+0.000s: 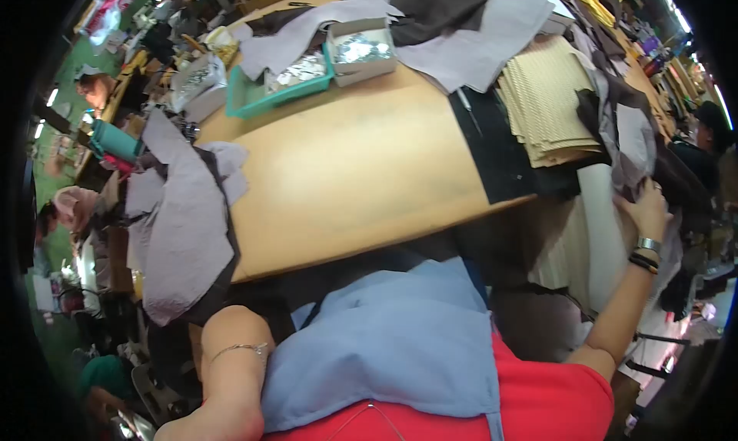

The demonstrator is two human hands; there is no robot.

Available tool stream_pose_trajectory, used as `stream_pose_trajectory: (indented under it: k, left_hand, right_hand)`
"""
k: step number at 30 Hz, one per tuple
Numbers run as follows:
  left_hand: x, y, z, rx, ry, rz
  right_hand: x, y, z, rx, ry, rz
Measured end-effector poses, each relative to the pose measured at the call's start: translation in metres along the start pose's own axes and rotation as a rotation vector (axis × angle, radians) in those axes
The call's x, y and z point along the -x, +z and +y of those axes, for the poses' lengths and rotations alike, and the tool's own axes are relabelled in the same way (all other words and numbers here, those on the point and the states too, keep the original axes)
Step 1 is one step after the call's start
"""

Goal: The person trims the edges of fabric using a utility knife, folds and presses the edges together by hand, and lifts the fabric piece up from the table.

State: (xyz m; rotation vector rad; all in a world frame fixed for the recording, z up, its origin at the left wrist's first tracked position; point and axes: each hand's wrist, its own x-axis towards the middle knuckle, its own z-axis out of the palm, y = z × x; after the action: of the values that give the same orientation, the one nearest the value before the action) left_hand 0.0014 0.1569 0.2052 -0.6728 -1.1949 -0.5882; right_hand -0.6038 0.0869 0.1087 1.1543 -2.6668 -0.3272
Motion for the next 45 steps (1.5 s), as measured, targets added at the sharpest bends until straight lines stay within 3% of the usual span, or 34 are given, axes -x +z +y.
stream_pose_trajectory:
  k: [1, 2, 4, 7, 10, 12, 14, 15, 16, 17, 22, 25, 26, 29, 32, 33, 35, 38, 41, 45]
  left_hand:
    - [-0.001, -0.009, -0.016, 0.021, 0.144, -0.125]
    - [-0.003, -0.010, -0.018, -0.057, 0.316, -0.104]
    - [-0.004, -0.016, 0.014, 0.034, -0.115, 0.102]
    - [-0.011, -0.004, 0.010, -0.169, -0.618, 0.151]
    - [-0.037, 0.003, 0.007, -0.275, -0.906, 0.116]
    - [-0.044, -0.004, 0.018, -0.233, -0.938, 0.098]
    - [-0.047, -0.007, 0.030, -0.152, -0.886, 0.097]
    - [-0.049, -0.008, 0.034, -0.114, -0.863, 0.098]
    - [-0.049, -0.008, 0.040, -0.075, -0.837, 0.101]
    - [-0.049, -0.007, 0.045, -0.038, -0.812, 0.105]
    - [-0.039, -0.004, 0.018, 0.178, -0.439, -0.109]
    - [-0.032, -0.013, 0.009, 0.257, -0.237, -0.314]
    - [-0.033, -0.022, 0.014, 0.255, -0.298, -0.332]
    - [-0.015, -0.101, 0.025, -0.159, -0.878, -0.157]
    - [0.038, -0.200, 0.023, -1.111, -1.472, 0.079]
    - [0.062, -0.228, 0.026, -1.567, -1.534, -0.039]
    - [0.120, -0.267, 0.035, -2.702, -1.505, -0.493]
    - [0.178, -0.306, 0.066, -2.601, -1.527, -0.290]
    - [0.218, -0.341, 0.085, -2.618, -0.907, -0.165]
    - [0.169, -0.310, 0.073, -2.218, -1.202, 0.397]
  right_hand:
    - [0.003, -0.016, -0.005, 0.019, 0.006, -0.071]
    - [0.013, -0.032, -0.018, 0.089, 0.045, -0.061]
    - [0.028, -0.059, -0.043, 0.232, 0.074, 0.024]
    - [0.045, -0.085, -0.086, 0.102, -0.169, 0.417]
    - [0.045, -0.077, -0.136, -0.417, -0.697, 0.455]
    - [0.076, -0.076, -0.187, -0.370, -0.796, 0.385]
    - [0.098, -0.072, -0.229, -0.559, -0.922, 0.143]
    - [0.101, -0.056, -0.249, -0.650, -1.022, 0.178]
    - [0.102, -0.046, -0.268, -0.732, -1.059, 0.074]
    - [0.111, -0.038, -0.284, -0.598, -1.111, 0.209]
    - [0.142, -0.007, -0.350, -0.628, -1.265, 0.205]
    - [0.158, 0.000, -0.369, -0.686, -1.266, 0.059]
    - [0.160, 0.007, -0.373, -0.765, -1.254, 0.043]
    - [0.165, 0.012, -0.376, -0.890, -1.229, 0.052]
    - [0.164, 0.013, -0.377, -0.905, -1.238, 0.053]
    - [0.164, 0.012, -0.377, -0.909, -1.239, 0.057]
    - [0.164, 0.013, -0.377, -0.914, -1.243, 0.055]
    - [0.165, 0.011, -0.379, -0.921, -1.245, 0.052]
    - [0.165, 0.012, -0.378, -0.931, -1.251, 0.054]
    - [0.163, 0.015, -0.379, -0.948, -1.259, 0.067]
